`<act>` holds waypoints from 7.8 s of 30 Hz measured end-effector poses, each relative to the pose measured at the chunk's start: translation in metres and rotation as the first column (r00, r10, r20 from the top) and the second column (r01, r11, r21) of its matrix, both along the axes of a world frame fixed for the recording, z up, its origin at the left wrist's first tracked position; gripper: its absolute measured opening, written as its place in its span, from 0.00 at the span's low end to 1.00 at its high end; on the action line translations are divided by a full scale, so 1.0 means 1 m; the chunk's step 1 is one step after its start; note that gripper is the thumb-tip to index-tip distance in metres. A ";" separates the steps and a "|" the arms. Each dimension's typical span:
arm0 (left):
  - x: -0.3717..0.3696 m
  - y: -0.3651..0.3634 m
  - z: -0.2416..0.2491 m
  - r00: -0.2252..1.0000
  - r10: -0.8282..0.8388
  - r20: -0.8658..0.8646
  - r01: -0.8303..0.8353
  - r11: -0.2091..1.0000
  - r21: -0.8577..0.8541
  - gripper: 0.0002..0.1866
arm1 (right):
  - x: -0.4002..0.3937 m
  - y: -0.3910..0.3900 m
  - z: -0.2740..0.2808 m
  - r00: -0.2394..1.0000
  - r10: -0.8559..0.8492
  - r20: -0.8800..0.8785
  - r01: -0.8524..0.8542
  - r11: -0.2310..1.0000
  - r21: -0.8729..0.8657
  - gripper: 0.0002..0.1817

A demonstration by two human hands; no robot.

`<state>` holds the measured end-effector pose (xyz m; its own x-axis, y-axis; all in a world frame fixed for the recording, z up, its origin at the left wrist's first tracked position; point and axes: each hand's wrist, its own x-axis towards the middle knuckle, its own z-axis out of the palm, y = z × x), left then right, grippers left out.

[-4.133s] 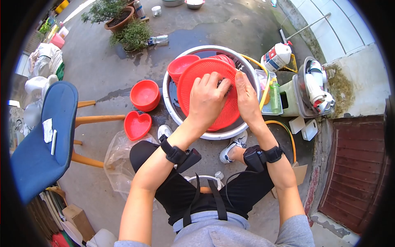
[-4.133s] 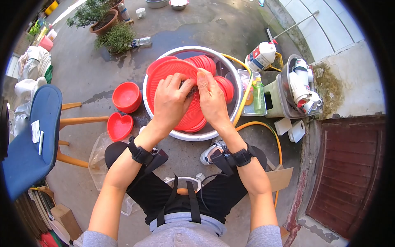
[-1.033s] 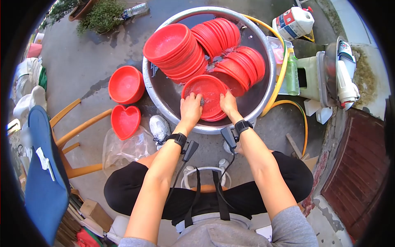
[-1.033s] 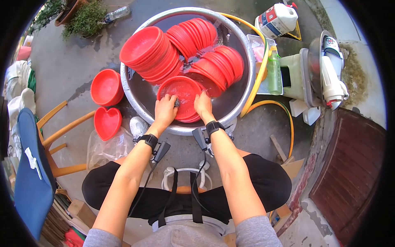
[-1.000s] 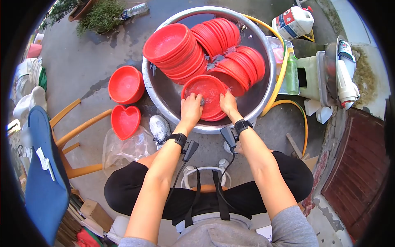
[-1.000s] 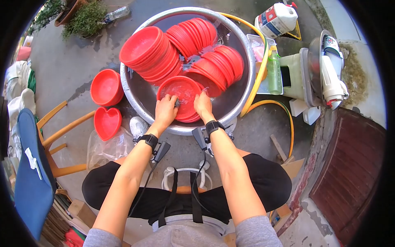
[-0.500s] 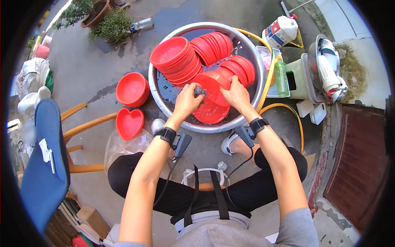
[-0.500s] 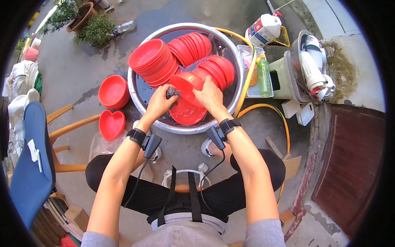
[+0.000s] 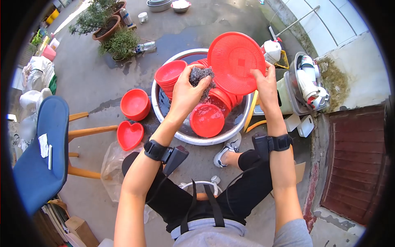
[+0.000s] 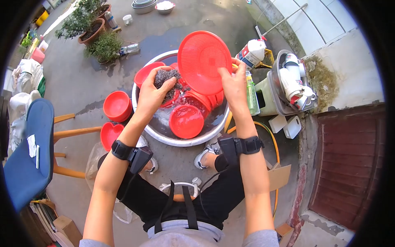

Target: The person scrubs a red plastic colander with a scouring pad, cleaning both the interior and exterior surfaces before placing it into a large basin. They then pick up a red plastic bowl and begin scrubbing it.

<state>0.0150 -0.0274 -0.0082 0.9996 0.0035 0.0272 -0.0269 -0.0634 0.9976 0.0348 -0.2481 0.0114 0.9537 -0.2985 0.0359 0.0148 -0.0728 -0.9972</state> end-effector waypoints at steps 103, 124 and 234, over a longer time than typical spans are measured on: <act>-0.009 -0.002 0.028 0.751 -0.192 0.632 -0.462 0.531 0.710 0.18 | -0.056 0.072 0.021 0.946 0.317 0.065 -0.299 0.933 -0.199 0.27; -0.016 0.064 0.043 0.961 -0.083 -0.262 0.035 0.983 -0.180 0.13 | -0.058 0.028 0.053 0.961 0.273 -0.040 -0.224 0.856 0.465 0.30; -0.030 0.014 0.002 1.000 0.004 0.026 -0.008 0.987 0.162 0.18 | -0.017 0.080 0.006 0.885 0.296 0.360 0.132 0.582 -0.803 0.15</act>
<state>-0.0149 -0.0134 -0.0062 0.9986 0.0027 0.0529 -0.0510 -0.2248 0.9731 0.0177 -0.1677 0.0171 0.7881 0.1361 0.6003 0.4497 -0.7933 -0.4105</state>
